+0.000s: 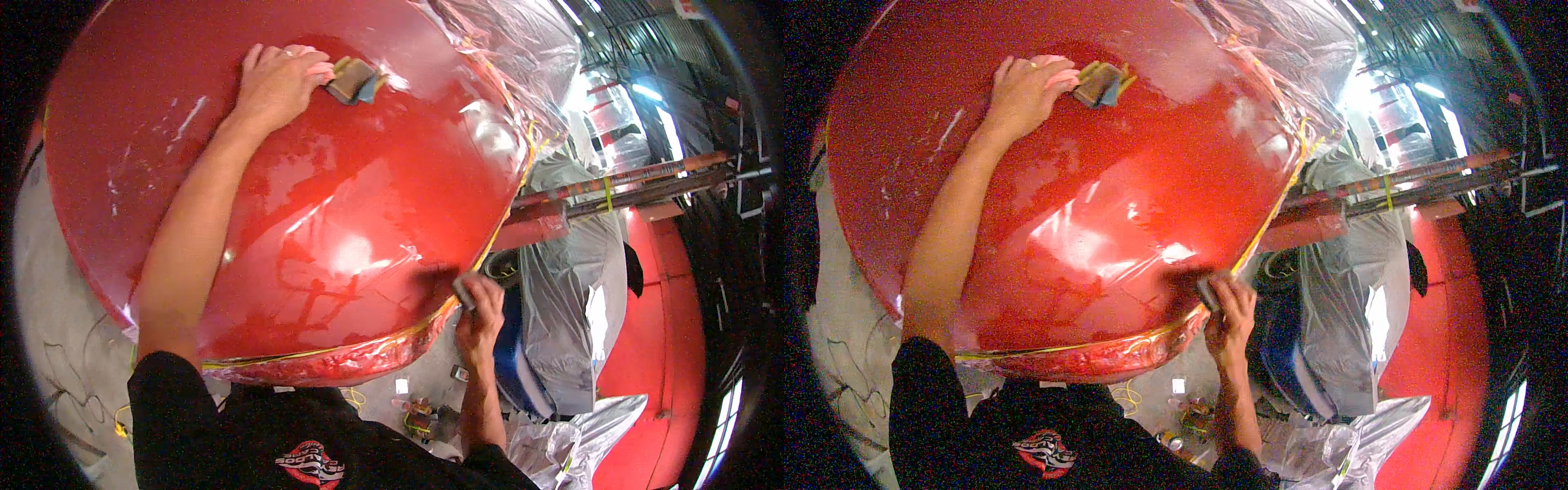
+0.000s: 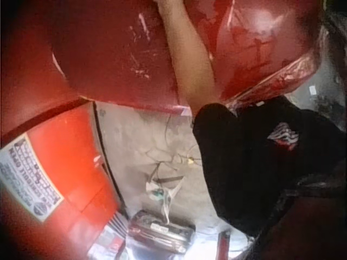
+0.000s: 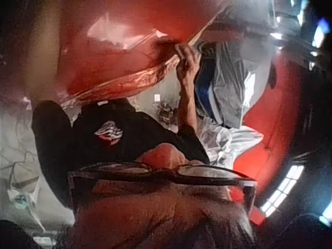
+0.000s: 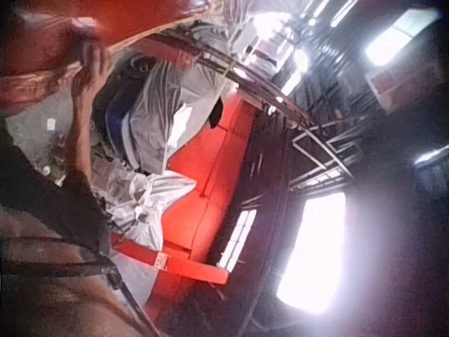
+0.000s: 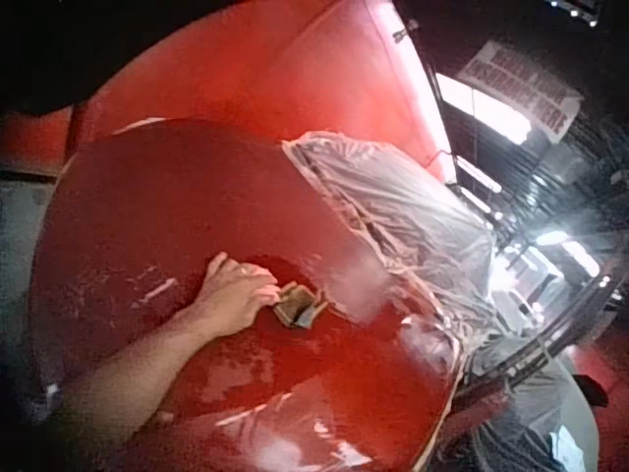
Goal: The person sands the surface of a red car hood using a sanding block and a pink cloth. They repeatedly wipe the hood, sand different sections, and occasionally dip the sanding block into a bucket of water. The hood is partially covered with plastic sheeting and masking tape.
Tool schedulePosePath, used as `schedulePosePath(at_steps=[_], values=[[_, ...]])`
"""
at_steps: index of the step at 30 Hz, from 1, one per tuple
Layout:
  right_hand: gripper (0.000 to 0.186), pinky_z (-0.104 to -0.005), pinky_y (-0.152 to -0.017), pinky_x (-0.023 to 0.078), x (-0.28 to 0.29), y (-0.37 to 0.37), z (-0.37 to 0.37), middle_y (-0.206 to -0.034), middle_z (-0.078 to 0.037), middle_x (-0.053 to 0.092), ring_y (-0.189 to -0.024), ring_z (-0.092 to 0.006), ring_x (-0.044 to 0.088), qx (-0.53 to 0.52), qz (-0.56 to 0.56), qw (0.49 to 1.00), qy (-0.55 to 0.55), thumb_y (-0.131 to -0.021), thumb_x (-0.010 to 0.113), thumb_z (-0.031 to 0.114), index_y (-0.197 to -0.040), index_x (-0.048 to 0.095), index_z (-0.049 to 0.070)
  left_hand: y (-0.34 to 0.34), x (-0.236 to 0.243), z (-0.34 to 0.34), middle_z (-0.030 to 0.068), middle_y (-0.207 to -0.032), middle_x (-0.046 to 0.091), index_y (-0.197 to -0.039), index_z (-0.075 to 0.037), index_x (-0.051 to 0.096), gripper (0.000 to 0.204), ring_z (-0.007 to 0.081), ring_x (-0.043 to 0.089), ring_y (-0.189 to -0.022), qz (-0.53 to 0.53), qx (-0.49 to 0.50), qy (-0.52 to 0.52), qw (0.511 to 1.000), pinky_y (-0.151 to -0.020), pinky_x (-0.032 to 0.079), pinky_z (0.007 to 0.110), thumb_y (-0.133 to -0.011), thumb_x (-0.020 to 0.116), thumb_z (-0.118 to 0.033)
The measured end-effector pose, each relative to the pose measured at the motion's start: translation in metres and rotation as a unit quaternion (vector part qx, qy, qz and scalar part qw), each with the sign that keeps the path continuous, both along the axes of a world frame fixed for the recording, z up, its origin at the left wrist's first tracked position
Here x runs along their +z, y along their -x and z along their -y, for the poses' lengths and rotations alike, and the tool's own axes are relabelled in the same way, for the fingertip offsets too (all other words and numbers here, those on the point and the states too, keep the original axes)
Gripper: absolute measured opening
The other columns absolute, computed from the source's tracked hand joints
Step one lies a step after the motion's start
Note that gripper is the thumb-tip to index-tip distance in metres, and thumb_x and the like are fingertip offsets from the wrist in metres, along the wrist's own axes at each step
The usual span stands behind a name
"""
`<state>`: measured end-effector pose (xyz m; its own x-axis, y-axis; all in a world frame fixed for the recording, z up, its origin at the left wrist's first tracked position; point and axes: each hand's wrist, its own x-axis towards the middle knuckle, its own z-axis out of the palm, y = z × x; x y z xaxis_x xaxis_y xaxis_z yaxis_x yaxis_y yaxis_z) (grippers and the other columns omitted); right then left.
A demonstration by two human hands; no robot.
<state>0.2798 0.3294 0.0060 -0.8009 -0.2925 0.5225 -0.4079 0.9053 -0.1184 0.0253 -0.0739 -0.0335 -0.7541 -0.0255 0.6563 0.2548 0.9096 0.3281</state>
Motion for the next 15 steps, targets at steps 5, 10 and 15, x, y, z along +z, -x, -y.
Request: schedulePosePath(at_steps=[5, 10, 15], values=[[0.041, -0.0471, -0.103, 0.044, 0.033, 0.117, 0.118, -0.129, -0.010, 0.064, -0.120, -0.0364, 0.057, 0.167, -0.057, 0.978, -0.110, -0.081, 0.064, 0.006, -0.121, 0.069, 0.013, -0.002, -0.002, -0.006, 0.0024, -0.129, 0.066, -0.125, -0.023, 0.067, 0.032, 0.0302, 0.058, -0.118, -0.013, -0.003, -0.028, 1.000, -0.110, 0.033, 0.054, -0.100, 0.056, -0.039], [0.044, -0.0480, -0.101, 0.044, 0.019, 0.171, 0.145, -0.122, -0.008, 0.065, -0.116, -0.0356, 0.057, 0.199, 0.023, 0.969, -0.143, -0.078, 0.067, 0.011, -0.122, 0.069, 0.017, -0.008, 0.001, -0.002, 0.0005, -0.131, 0.065, -0.124, -0.026, 0.068, 0.032, 0.0285, 0.058, -0.120, 0.003, 0.007, -0.024, 1.000, -0.111, 0.032, 0.054, -0.100, 0.053, -0.042], [0.044, -0.0466, -0.101, 0.044, 0.013, 0.116, 0.067, -0.123, -0.008, 0.065, -0.118, -0.0345, 0.057, 0.165, 0.102, 0.967, -0.168, -0.078, 0.071, 0.013, -0.122, 0.068, 0.016, -0.006, -0.002, 0.002, 0.0007, -0.131, 0.065, -0.123, -0.028, 0.068, 0.035, 0.0276, 0.060, -0.118, -0.008, 0.000, -0.015, 1.000, -0.108, 0.034, 0.052, -0.101, 0.050, -0.049]])
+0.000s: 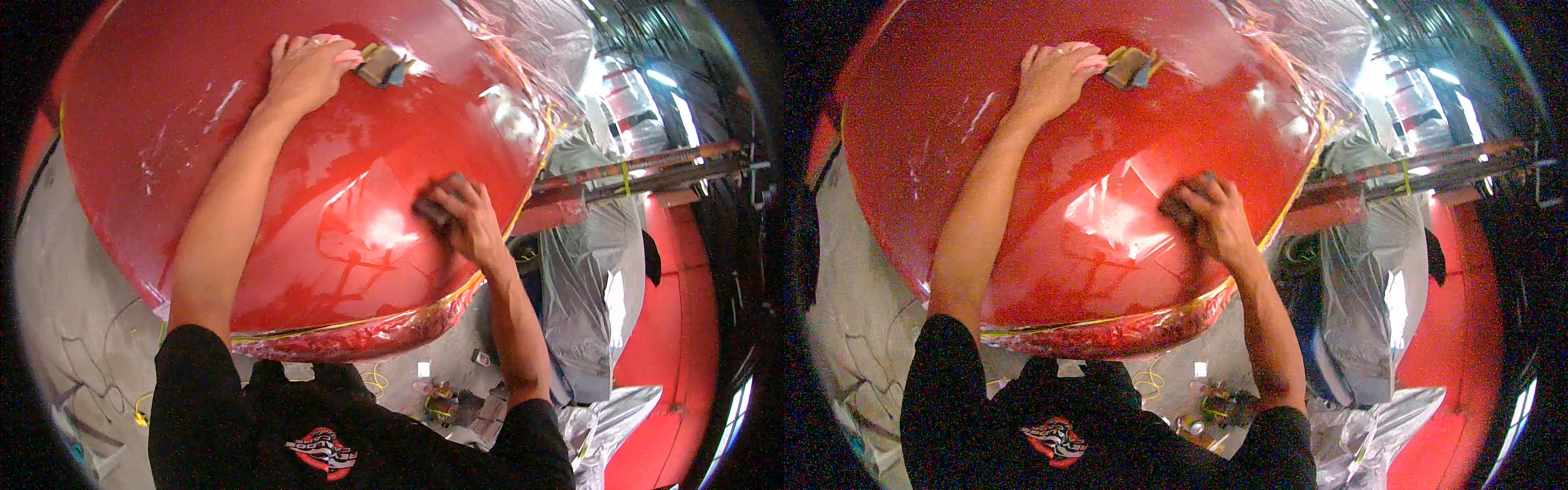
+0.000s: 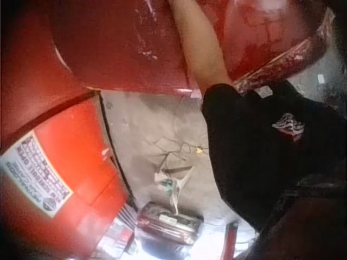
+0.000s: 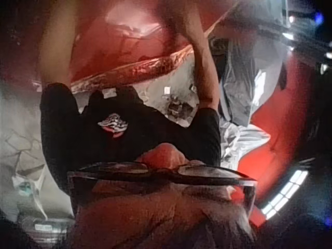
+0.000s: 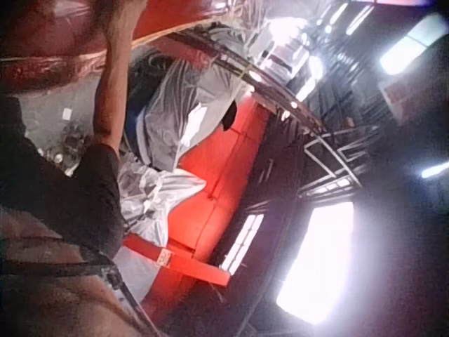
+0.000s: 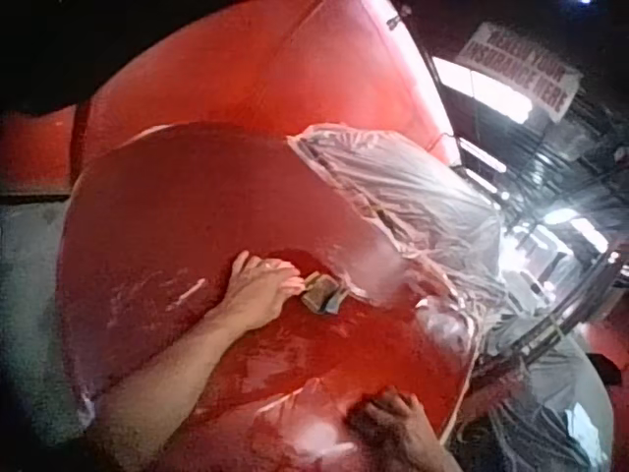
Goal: The person sands the surface of a red car hood using a sanding block and a pink cloth. They repeatedly wipe the hood, sand different sections, and occasionally dip the sanding block into a bucket of water. The hood is partially covered with plastic sheeting and masking tape.
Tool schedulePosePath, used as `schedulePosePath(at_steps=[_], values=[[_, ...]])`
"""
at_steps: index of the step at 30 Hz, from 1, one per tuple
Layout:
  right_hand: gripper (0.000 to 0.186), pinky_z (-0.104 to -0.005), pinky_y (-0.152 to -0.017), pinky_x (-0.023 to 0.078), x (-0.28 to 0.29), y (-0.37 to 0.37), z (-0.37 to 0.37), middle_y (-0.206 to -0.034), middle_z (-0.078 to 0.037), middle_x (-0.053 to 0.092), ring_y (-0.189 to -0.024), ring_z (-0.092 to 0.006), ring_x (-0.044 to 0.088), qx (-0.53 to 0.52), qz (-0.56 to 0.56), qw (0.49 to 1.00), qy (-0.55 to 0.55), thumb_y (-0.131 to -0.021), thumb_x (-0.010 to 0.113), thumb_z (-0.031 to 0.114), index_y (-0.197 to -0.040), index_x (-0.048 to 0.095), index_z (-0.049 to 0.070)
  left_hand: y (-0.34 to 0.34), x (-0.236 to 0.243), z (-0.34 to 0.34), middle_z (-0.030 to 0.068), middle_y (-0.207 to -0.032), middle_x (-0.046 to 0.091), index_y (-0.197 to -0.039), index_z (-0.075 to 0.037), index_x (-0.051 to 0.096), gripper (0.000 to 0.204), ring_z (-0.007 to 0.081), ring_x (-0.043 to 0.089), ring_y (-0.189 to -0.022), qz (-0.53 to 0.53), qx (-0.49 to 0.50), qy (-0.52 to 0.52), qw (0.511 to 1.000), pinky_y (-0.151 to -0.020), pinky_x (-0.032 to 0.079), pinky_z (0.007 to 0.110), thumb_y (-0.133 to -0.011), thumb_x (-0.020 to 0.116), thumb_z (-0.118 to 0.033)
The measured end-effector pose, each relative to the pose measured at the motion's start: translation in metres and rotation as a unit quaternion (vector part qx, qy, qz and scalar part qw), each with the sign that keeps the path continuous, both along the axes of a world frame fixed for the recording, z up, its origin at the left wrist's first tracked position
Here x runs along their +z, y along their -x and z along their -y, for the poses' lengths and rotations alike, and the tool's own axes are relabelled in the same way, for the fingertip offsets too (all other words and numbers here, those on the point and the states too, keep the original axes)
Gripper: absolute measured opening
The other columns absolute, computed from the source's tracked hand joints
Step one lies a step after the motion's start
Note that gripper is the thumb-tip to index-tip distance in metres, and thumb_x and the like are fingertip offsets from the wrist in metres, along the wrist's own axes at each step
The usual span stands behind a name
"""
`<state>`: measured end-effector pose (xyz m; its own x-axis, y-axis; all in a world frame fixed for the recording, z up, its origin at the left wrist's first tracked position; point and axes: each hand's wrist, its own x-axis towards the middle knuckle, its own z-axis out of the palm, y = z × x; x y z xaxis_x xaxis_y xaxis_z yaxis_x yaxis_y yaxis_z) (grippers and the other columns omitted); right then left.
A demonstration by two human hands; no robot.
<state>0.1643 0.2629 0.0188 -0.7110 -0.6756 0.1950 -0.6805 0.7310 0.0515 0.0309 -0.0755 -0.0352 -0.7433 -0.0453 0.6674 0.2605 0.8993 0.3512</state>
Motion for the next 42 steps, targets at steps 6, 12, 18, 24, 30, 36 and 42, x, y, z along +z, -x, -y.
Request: schedulePosePath(at_steps=[6, 12, 18, 24, 30, 36, 42], values=[[0.055, -0.0487, -0.105, 0.042, -0.041, -0.130, -0.086, -0.128, -0.011, 0.062, -0.123, -0.0332, 0.055, -0.135, -0.024, 0.989, 0.053, -0.071, 0.075, 0.012, -0.125, 0.067, 0.014, 0.002, 0.006, -0.002, 0.0020, -0.132, 0.065, -0.127, -0.023, 0.068, 0.039, 0.0292, 0.060, -0.119, 0.027, 0.026, 0.002, 0.999, -0.108, 0.035, 0.050, -0.100, 0.053, -0.047], [0.059, -0.0443, -0.100, 0.048, -0.030, -0.169, -0.071, -0.120, -0.014, 0.067, -0.112, -0.0361, 0.060, -0.199, 0.010, 0.974, 0.110, -0.068, 0.060, -0.015, -0.121, 0.067, 0.010, 0.012, 0.006, -0.002, 0.0013, -0.134, 0.064, -0.126, -0.024, 0.067, 0.036, 0.0304, 0.061, -0.117, 0.057, -0.017, 0.002, 0.998, -0.105, 0.037, 0.053, -0.101, 0.052, -0.045], [0.026, -0.0432, -0.082, 0.053, 0.000, -0.108, 0.013, -0.109, -0.018, 0.068, -0.094, -0.0383, 0.065, -0.255, -0.113, 0.918, 0.283, -0.096, 0.060, 0.007, -0.122, 0.063, 0.007, 0.005, 0.015, 0.013, 0.0027, -0.130, 0.068, -0.123, -0.026, 0.070, 0.042, 0.0252, 0.066, -0.115, 0.035, 0.003, 0.048, 0.998, -0.089, 0.050, 0.051, -0.096, 0.055, -0.054], [0.030, -0.0488, -0.081, 0.053, 0.003, 0.008, 0.052, -0.101, -0.019, 0.068, -0.092, -0.0394, 0.067, -0.174, -0.143, 0.953, 0.200, -0.090, 0.066, 0.019, -0.117, 0.069, 0.008, -0.011, -0.002, 0.029, 0.0175, -0.161, 0.032, -0.156, -0.019, 0.033, 0.073, 0.0375, 0.034, -0.146, 0.088, -0.071, 0.080, 0.990, -0.119, 0.022, 0.059, -0.097, 0.053, -0.056], [0.027, -0.0495, -0.075, 0.054, -0.039, -0.017, 0.098, -0.089, -0.019, 0.066, -0.080, -0.0389, 0.066, -0.154, -0.157, 0.957, 0.191, -0.089, 0.067, 0.020, -0.112, 0.072, 0.008, -0.099, -0.022, 0.111, 0.0269, -0.164, 0.015, -0.160, -0.017, 0.025, 0.084, 0.0437, 0.018, -0.152, 0.007, 0.044, 0.114, 0.992, -0.122, 0.013, 0.059, -0.096, 0.048, -0.066], [0.044, -0.0446, -0.063, 0.052, -0.098, -0.149, 0.190, -0.090, -0.017, 0.063, -0.077, -0.0332, 0.058, 0.077, -0.084, 0.970, 0.215, -0.080, 0.071, 0.006, -0.123, 0.064, 0.001, -0.126, -0.043, 0.122, 0.0280, -0.162, 0.024, -0.159, -0.014, 0.029, 0.082, 0.0433, 0.022, -0.151, 0.067, 0.110, 0.069, 0.989, -0.122, 0.011, 0.058, -0.098, 0.036, -0.069], [0.055, -0.0428, -0.070, 0.053, -0.153, -0.237, 0.269, -0.104, -0.014, 0.061, -0.085, -0.0303, 0.057, 0.199, 0.027, 0.965, 0.171, -0.071, 0.074, 0.009, -0.124, 0.062, -0.002, -0.126, -0.038, 0.123, 0.0252, -0.162, 0.026, -0.159, -0.014, 0.029, 0.085, 0.0410, 0.021, -0.152, 0.097, 0.135, 0.070, 0.984, -0.123, 0.011, 0.058, -0.098, 0.031, -0.072]])
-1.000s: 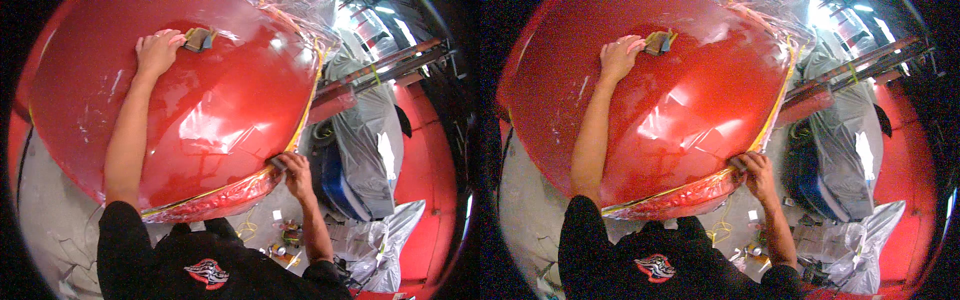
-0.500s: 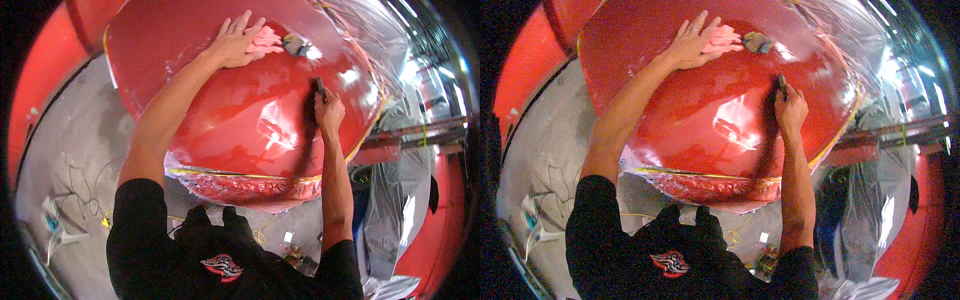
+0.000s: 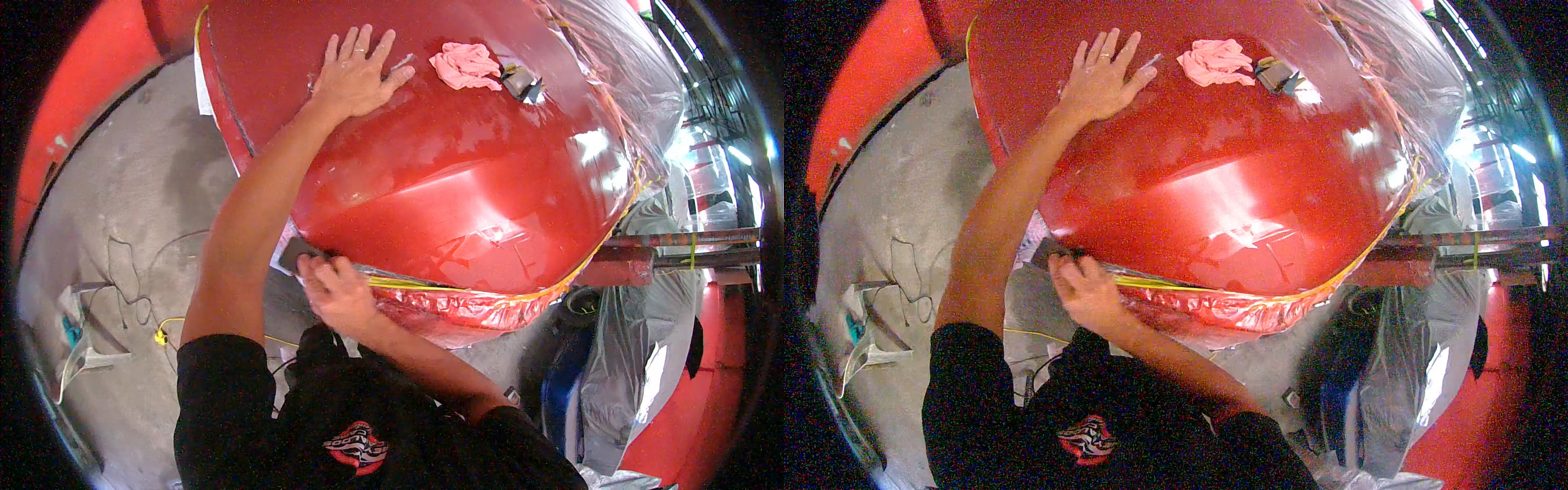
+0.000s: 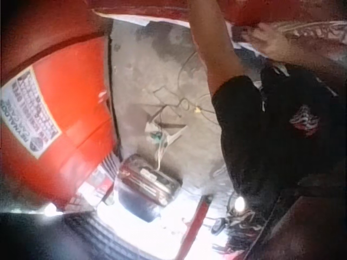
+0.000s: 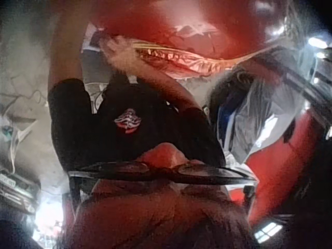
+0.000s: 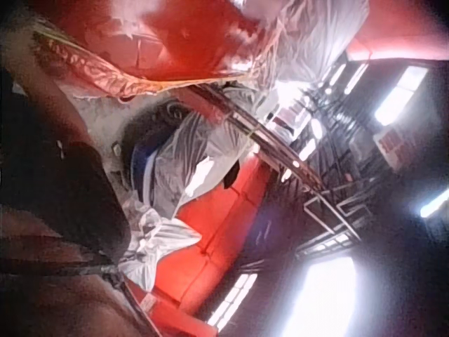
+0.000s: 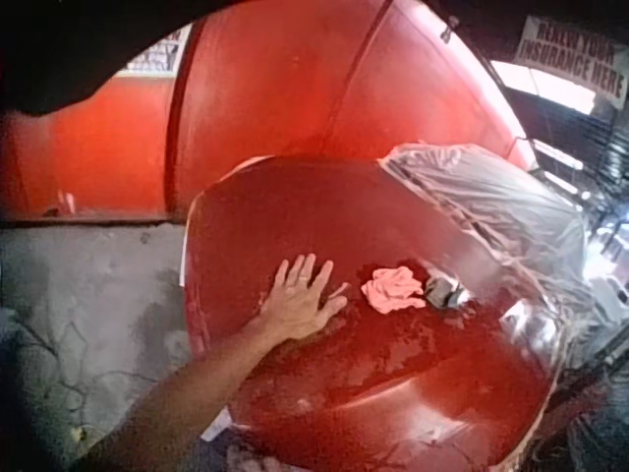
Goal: The person sands the surface of a red car hood using a sanding block and a pink cloth. They repeatedly wipe the hood, sand different sections, and occasionally dip the sanding block into a bucket of water. The hood is partially covered with plastic sheeting and masking tape.
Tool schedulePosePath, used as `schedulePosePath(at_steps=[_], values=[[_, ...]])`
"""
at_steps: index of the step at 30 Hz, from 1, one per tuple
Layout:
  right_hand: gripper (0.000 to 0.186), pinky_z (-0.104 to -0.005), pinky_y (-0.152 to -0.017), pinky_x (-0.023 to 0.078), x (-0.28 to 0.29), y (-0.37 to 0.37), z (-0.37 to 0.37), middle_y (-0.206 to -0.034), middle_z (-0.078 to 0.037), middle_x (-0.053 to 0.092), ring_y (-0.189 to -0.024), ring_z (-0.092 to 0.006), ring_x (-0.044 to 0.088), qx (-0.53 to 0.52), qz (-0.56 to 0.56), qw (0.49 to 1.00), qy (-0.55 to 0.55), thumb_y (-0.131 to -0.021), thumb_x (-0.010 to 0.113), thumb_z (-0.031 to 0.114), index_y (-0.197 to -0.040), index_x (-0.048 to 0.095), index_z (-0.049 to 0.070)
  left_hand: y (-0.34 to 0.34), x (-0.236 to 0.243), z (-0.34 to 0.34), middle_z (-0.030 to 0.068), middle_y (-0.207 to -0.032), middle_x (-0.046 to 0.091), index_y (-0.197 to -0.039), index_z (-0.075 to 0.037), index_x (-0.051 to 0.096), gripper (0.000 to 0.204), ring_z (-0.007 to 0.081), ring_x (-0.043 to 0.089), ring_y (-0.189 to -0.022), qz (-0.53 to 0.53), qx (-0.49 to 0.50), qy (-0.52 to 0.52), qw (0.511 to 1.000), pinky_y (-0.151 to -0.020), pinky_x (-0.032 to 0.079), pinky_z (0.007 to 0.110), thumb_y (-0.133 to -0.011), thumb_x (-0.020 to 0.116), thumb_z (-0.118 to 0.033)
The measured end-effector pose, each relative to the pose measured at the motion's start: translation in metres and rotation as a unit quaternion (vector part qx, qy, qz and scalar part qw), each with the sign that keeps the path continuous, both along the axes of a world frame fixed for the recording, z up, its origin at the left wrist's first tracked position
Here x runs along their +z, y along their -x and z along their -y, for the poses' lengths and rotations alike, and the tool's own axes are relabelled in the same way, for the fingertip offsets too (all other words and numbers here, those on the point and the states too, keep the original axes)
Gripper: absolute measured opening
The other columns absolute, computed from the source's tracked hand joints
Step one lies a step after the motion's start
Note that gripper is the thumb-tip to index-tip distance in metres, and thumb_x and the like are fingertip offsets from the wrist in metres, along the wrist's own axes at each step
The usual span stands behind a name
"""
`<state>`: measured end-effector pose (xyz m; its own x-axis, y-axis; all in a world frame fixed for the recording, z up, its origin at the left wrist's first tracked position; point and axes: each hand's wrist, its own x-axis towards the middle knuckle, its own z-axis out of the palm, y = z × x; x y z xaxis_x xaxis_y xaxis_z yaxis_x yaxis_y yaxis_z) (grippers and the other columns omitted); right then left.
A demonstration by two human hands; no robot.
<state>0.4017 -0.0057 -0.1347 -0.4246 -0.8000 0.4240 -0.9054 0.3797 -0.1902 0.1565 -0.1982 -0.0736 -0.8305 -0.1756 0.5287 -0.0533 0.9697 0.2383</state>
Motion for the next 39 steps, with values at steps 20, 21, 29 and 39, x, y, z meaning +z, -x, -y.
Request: schedulePosePath(at_steps=[20, 21, 29, 39], values=[[0.031, -0.0497, -0.080, 0.051, 0.106, 0.191, -0.240, -0.094, -0.018, 0.069, -0.090, -0.0391, 0.064, -0.394, -0.110, 0.912, 0.025, -0.090, 0.064, 0.022, -0.117, 0.071, 0.011, 0.005, 0.000, -0.001, 0.0229, -0.162, 0.028, -0.159, -0.018, 0.031, 0.081, 0.0396, 0.020, -0.152, 0.026, 0.014, 0.001, 1.000, -0.123, 0.010, 0.058, -0.098, 0.029, -0.072], [0.028, -0.0433, -0.085, 0.053, 0.089, 0.176, -0.233, -0.103, -0.017, 0.068, -0.095, -0.0362, 0.066, -0.379, -0.109, 0.919, 0.002, -0.088, 0.068, 0.012, -0.115, 0.071, 0.005, 0.003, 0.001, 0.001, 0.0226, -0.162, 0.029, -0.159, -0.018, 0.031, 0.081, 0.0398, 0.021, -0.152, 0.027, 0.013, 0.007, 1.000, -0.123, 0.011, 0.058, -0.098, 0.029, -0.072], [0.052, -0.0490, -0.081, 0.047, 0.019, 0.001, -0.115, -0.111, -0.018, 0.061, -0.100, -0.0352, 0.057, -0.139, -0.004, 0.990, -0.001, -0.075, 0.071, 0.001, -0.127, 0.065, 0.006, 0.000, 0.004, -0.003, 0.0199, -0.163, 0.026, -0.160, -0.018, 0.028, 0.081, 0.0376, 0.017, -0.153, 0.056, 0.028, -0.004, 0.998, -0.124, 0.008, 0.056, -0.099, 0.026, -0.071], [0.038, -0.0445, -0.092, 0.049, 0.112, 0.084, -0.262, -0.119, -0.019, 0.067, -0.106, -0.0366, 0.063, -0.421, -0.130, 0.888, 0.132, -0.097, 0.057, 0.012, -0.133, 0.063, 0.007, 0.001, 0.006, -0.001, 0.0171, -0.162, 0.031, -0.159, -0.018, 0.031, 0.076, 0.0362, 0.021, -0.153, 0.051, 0.049, 0.037, 0.997, -0.123, 0.010, 0.055, -0.101, 0.027, -0.067]])
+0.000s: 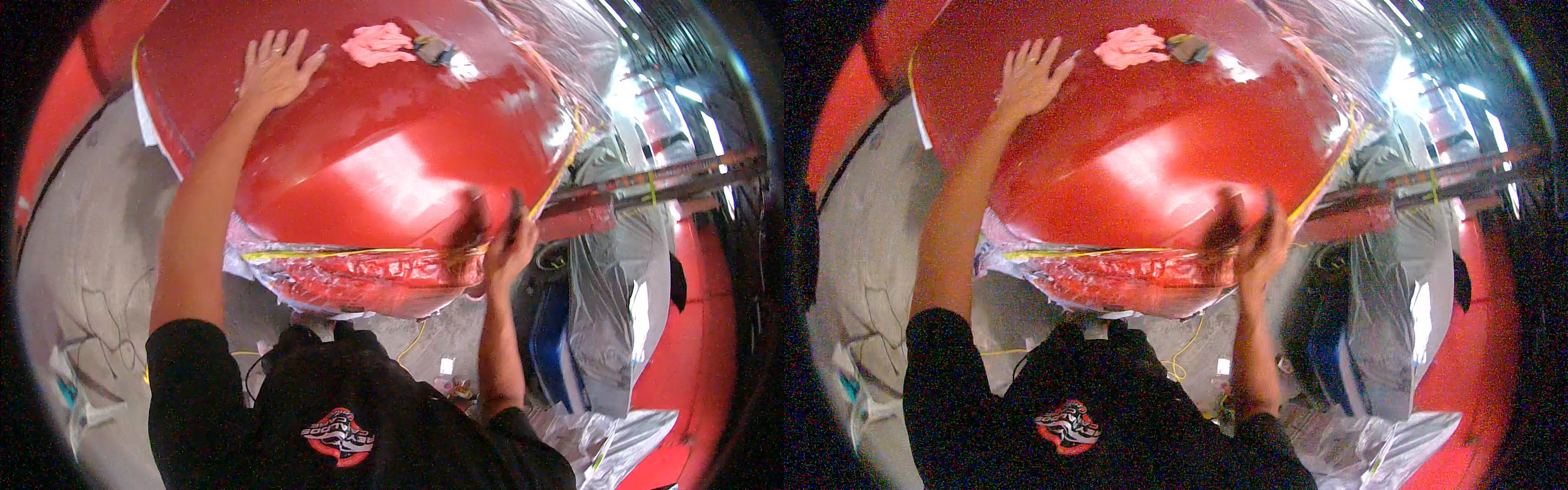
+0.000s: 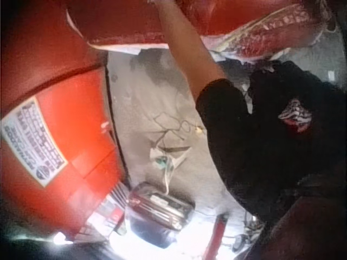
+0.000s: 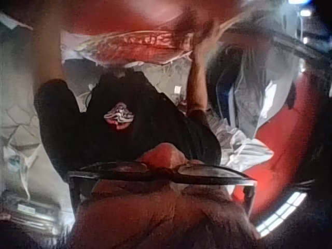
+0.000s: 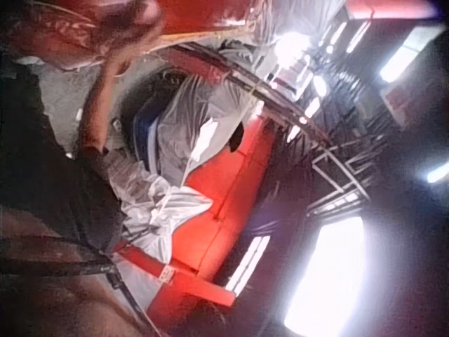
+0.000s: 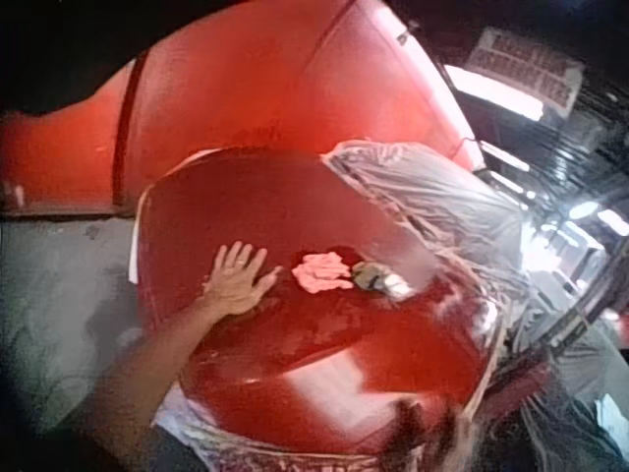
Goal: The person sands the surface of a red car hood using a sanding block and a pink cloth. They repeatedly wipe the hood, sand different sections, and occasionally dip the sanding block into a bucket of water. The hood is partially covered with plastic sheeting and masking tape.
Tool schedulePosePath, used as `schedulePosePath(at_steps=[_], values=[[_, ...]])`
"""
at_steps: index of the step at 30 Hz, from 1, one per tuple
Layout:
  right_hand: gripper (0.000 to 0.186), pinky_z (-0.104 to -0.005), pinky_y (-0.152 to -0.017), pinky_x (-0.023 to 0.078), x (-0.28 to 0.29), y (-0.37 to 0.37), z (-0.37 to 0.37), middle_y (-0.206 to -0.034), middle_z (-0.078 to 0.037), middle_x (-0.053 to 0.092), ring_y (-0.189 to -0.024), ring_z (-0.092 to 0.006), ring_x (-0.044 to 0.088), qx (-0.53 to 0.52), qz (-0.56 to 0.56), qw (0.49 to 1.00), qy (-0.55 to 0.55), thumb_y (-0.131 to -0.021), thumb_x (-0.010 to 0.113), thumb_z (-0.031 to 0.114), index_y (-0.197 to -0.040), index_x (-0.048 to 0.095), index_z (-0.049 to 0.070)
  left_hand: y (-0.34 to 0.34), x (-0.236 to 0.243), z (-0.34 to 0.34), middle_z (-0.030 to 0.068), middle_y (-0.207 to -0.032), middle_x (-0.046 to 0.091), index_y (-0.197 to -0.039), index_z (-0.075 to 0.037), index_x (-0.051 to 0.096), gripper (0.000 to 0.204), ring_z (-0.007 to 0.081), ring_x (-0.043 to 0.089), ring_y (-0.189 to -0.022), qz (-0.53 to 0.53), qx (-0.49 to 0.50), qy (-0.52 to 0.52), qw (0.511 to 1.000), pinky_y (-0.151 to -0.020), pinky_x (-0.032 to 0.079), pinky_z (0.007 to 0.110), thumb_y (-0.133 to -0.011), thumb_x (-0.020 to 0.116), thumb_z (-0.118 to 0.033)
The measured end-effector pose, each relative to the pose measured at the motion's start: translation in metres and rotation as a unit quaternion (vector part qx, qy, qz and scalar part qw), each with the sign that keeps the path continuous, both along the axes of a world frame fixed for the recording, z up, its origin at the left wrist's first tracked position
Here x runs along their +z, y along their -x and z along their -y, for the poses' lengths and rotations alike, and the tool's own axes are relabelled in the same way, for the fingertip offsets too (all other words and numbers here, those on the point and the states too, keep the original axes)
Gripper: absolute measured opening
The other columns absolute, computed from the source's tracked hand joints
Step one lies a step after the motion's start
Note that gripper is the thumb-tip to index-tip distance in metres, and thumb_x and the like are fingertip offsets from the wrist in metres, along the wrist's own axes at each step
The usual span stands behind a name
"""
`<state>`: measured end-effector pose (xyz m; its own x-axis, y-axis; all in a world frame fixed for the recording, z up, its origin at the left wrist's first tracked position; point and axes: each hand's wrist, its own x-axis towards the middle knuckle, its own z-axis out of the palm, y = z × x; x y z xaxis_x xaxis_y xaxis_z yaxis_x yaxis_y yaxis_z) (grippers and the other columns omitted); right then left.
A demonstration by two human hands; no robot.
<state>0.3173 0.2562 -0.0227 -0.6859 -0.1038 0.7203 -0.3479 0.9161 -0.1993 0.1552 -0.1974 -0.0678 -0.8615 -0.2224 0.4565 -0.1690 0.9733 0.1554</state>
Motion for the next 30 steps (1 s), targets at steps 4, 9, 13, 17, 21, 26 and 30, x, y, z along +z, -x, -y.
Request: schedulePosePath(at_steps=[4, 9, 13, 17, 21, 26, 30], values=[[0.043, -0.0438, -0.098, 0.049, -0.024, 0.058, -0.119, -0.120, -0.016, 0.067, -0.108, -0.0366, 0.062, -0.091, 0.032, 0.994, 0.050, -0.093, 0.056, 0.009, -0.134, 0.064, 0.017, 0.008, 0.000, -0.005, 0.0171, -0.163, 0.030, -0.159, -0.018, 0.031, 0.076, 0.0361, 0.020, -0.153, 0.008, -0.018, -0.009, 1.000, -0.124, 0.009, 0.054, -0.101, 0.027, -0.067], [0.046, -0.0448, -0.091, 0.051, -0.055, 0.017, -0.034, -0.110, -0.018, 0.067, -0.101, -0.0374, 0.063, -0.010, 0.050, 0.998, 0.048, -0.083, 0.061, 0.001, -0.127, 0.069, 0.013, 0.008, -0.005, 0.010, 0.0175, -0.163, 0.030, -0.159, -0.019, 0.031, 0.073, 0.0363, 0.020, -0.153, 0.018, -0.007, 0.003, 1.000, -0.124, 0.009, 0.055, -0.101, 0.029, -0.065], [0.064, -0.0498, -0.093, 0.046, -0.089, -0.064, 0.057, -0.123, -0.021, 0.059, -0.108, -0.0399, 0.055, 0.102, 0.114, 0.988, -0.003, -0.074, 0.067, 0.000, -0.137, 0.060, 0.008, 0.012, -0.003, 0.006, 0.0186, -0.162, 0.030, -0.158, -0.018, 0.032, 0.073, 0.0374, 0.020, -0.152, 0.024, -0.021, 0.000, 0.999, -0.123, 0.010, 0.055, -0.102, 0.028, -0.064], [0.054, -0.0478, -0.094, 0.046, -0.081, -0.089, 0.102, -0.121, -0.016, 0.058, -0.109, -0.0352, 0.053, 0.185, 0.126, 0.973, -0.054, -0.079, 0.063, 0.011, -0.133, 0.062, 0.007, 0.009, 0.001, 0.004, 0.0198, -0.161, 0.032, -0.158, -0.018, 0.032, 0.070, 0.0396, 0.022, -0.151, 0.027, -0.023, 0.007, 0.999, -0.123, 0.011, 0.057, -0.103, 0.028, -0.061], [0.054, -0.0470, -0.091, 0.048, -0.072, -0.086, 0.081, -0.116, -0.013, 0.061, -0.105, -0.0333, 0.057, 0.273, 0.113, 0.952, -0.082, -0.078, 0.064, 0.011, -0.131, 0.064, 0.007, 0.011, -0.008, 0.007, 0.0205, -0.160, 0.033, -0.158, -0.018, 0.033, 0.069, 0.0406, 0.024, -0.151, 0.012, -0.021, 0.013, 1.000, -0.122, 0.012, 0.058, -0.103, 0.030, -0.059], [0.052, -0.0432, -0.083, 0.051, -0.017, -0.004, -0.006, -0.103, -0.013, 0.068, -0.093, -0.0316, 0.064, 0.114, -0.031, 0.993, -0.024, -0.078, 0.063, -0.002, -0.129, 0.066, 0.007, 0.010, -0.006, 0.002, 0.0207, -0.160, 0.033, -0.158, -0.016, 0.034, 0.068, 0.0402, 0.023, -0.151, 0.002, -0.025, -0.007, 1.000, -0.122, 0.013, 0.057, -0.103, 0.032, -0.058], [0.043, -0.0462, -0.088, 0.050, 0.024, 0.121, -0.099, -0.106, -0.018, 0.066, -0.100, -0.0387, 0.063, -0.104, -0.039, 0.994, 0.006, -0.082, 0.059, 0.001, -0.123, 0.067, 0.009, 0.012, -0.005, 0.004, 0.0207, -0.160, 0.033, -0.157, -0.016, 0.034, 0.068, 0.0398, 0.022, -0.151, 0.007, -0.022, -0.016, 1.000, -0.123, 0.012, 0.056, -0.104, 0.032, -0.057]])
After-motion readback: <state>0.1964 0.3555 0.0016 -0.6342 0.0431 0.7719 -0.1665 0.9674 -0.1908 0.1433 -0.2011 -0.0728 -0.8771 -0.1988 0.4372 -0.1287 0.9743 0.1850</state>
